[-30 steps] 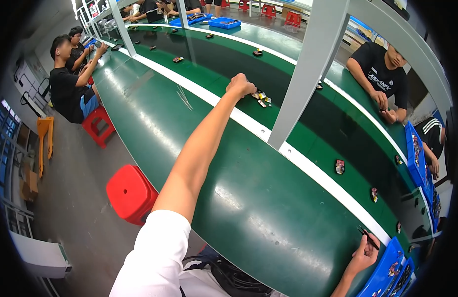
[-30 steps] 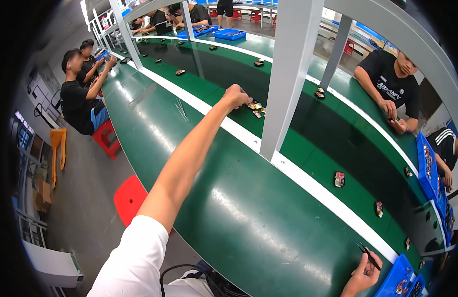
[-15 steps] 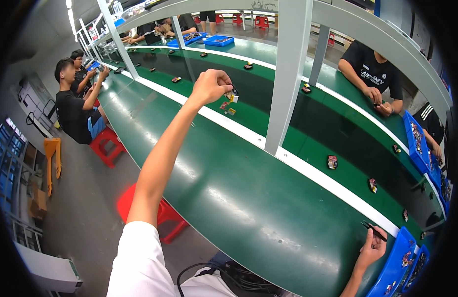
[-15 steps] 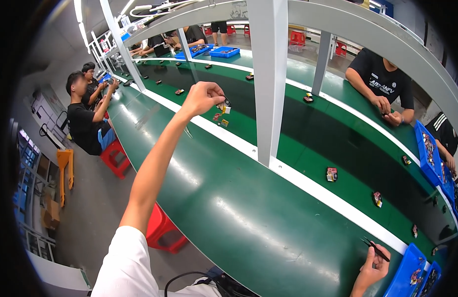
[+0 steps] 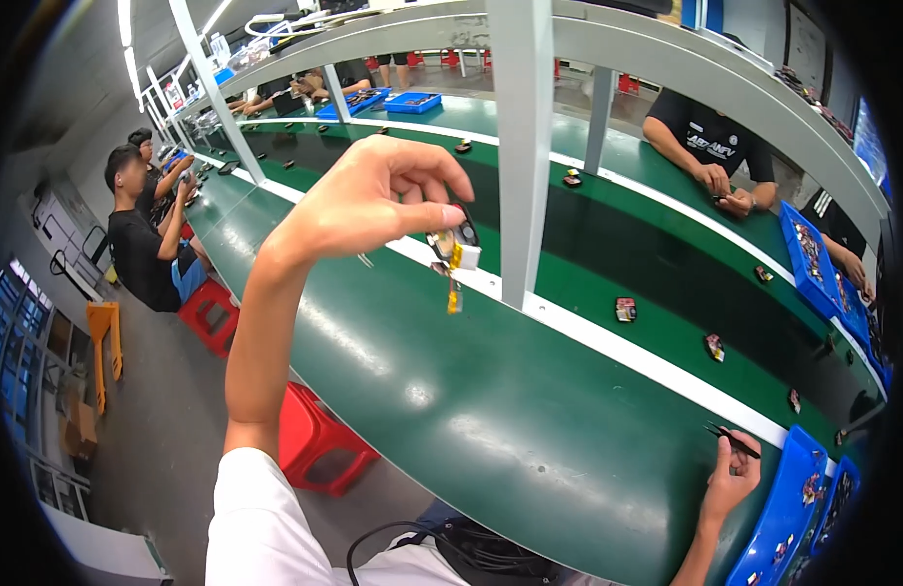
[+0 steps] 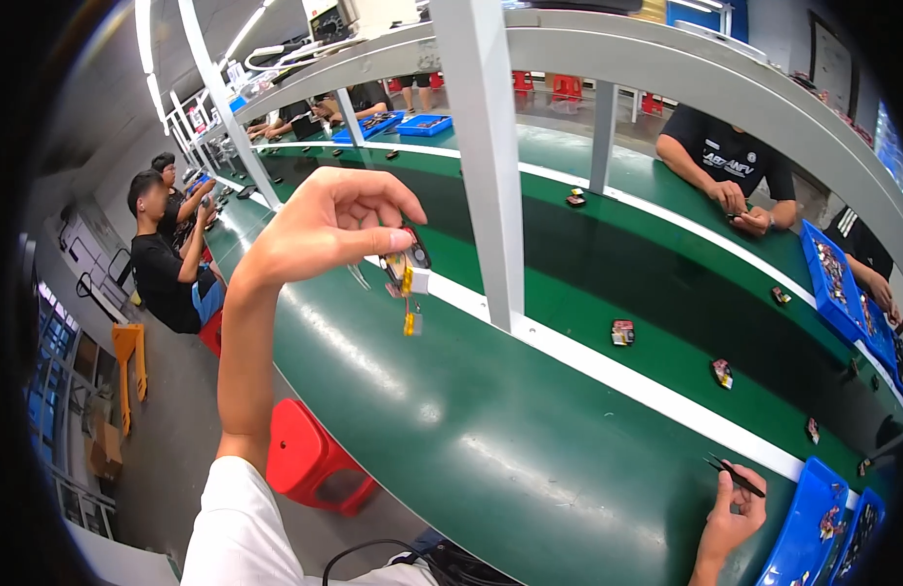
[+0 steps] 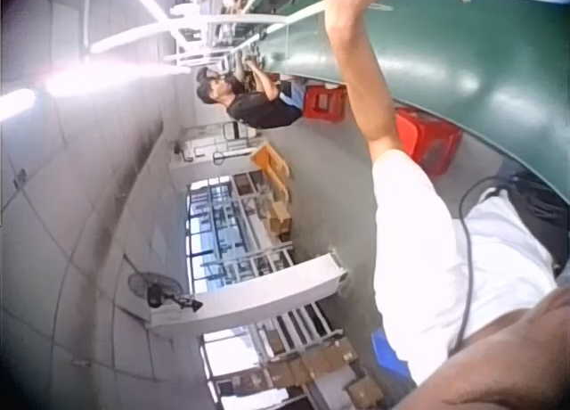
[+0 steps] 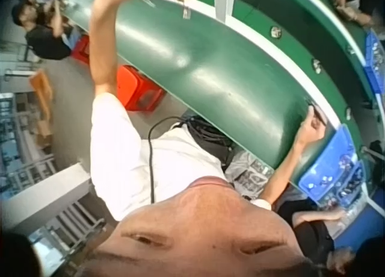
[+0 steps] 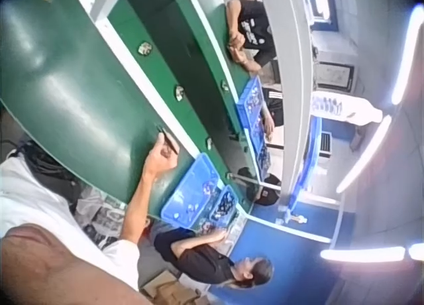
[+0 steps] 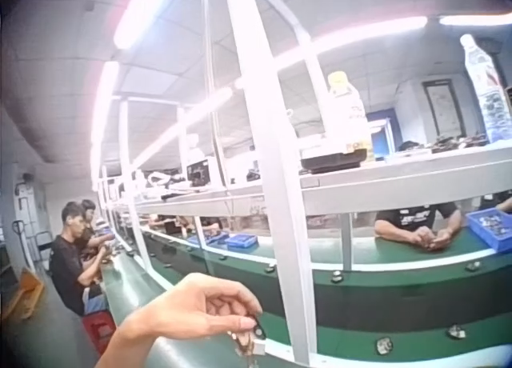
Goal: Assembling small electronic components using tweezers on a production line.
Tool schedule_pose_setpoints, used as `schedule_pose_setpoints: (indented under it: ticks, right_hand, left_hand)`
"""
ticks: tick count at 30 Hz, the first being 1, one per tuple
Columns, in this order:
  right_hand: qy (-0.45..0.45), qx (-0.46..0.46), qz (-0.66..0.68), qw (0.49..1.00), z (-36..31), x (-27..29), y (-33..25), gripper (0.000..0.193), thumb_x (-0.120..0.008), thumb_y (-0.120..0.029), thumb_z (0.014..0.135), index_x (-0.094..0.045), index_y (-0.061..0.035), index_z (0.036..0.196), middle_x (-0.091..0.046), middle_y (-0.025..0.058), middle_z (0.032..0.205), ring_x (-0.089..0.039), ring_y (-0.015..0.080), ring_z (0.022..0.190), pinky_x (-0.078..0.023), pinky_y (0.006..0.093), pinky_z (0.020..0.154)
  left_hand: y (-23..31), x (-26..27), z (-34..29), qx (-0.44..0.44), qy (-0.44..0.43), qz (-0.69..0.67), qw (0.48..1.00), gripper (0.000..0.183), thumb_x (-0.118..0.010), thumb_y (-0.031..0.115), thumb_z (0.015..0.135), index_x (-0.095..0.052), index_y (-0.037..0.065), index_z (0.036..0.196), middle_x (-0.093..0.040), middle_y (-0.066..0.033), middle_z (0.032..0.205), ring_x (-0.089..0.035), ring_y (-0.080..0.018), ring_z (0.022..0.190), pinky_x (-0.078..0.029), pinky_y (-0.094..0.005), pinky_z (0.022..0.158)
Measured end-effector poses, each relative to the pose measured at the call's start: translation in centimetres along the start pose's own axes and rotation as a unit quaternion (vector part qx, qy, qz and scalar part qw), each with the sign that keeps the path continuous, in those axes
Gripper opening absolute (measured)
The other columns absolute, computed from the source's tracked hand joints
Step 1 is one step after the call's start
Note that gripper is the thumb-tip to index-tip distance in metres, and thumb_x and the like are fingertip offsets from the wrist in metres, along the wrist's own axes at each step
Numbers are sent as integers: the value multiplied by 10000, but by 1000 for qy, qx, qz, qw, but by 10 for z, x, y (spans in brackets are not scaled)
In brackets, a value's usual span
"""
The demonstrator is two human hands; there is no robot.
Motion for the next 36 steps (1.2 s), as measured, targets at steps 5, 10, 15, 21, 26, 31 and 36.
schedule_pose_setpoints:
  ticks: [5,10,15,21,26,31,36]
  right_hand:
    - [-21,9,-3,1000,-4,-3,-8,127,-728,34,869,-680,27,987,-720,69,933,-523,21,604,-376,169,534]
    - [-23,96,4,995,-9,-20,-30,91,-772,44,809,-716,32,879,-743,101,921,-538,45,539,-376,199,467]
    - [-43,116,-10,992,-14,-23,-37,64,-774,20,806,-716,14,830,-749,65,866,-475,43,449,-359,216,449]
    - [-78,-21,146,986,-18,-25,-32,84,-670,-27,927,-605,23,943,-733,72,790,-504,40,479,-359,206,455]
    - [-118,-123,258,951,-13,-17,-25,185,-444,-94,1018,-566,-8,909,-701,146,754,-497,68,455,-305,221,390]
    - [-77,-185,296,934,-1,-4,-26,190,-528,-145,1023,-589,-22,892,-585,49,596,-445,49,432,-238,209,393]
    - [-39,-145,265,953,10,13,-31,298,-597,-254,1035,-656,4,900,-509,-20,539,-419,31,442,-258,218,417]
  left_hand:
    - [48,-37,12,-103,-17,-35,994,232,-740,77,884,-731,27,1110,-680,3,781,-567,-27,533,-458,-192,471]
    - [91,-66,36,-118,-39,-104,987,174,-711,72,916,-742,11,1077,-706,-20,800,-611,-41,569,-477,-197,466]
    - [130,-102,66,-161,-52,-171,971,184,-700,84,928,-725,-19,1077,-722,-64,834,-655,-75,601,-496,-198,466]
    - [152,-149,96,-203,-69,-280,936,226,-698,85,933,-698,-45,1118,-706,-85,878,-665,-102,607,-506,-206,469]
    - [156,-190,106,-190,-92,-347,914,239,-711,107,935,-696,-41,1121,-710,-103,897,-676,-110,620,-502,-203,458]
    - [156,-226,108,-162,-175,-351,906,229,-705,110,942,-706,-41,1114,-714,-89,878,-658,-93,613,-502,-207,469]
    - [157,-254,101,-128,-280,-251,918,172,-701,99,941,-757,28,1088,-720,-34,792,-555,-38,533,-447,-210,460]
Point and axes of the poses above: each hand's wrist, its own z-axis towards the middle knuckle, its own x-axis out of the back of the hand, y = z × x, the point moved 3 cm from there along z, towards the middle knuckle
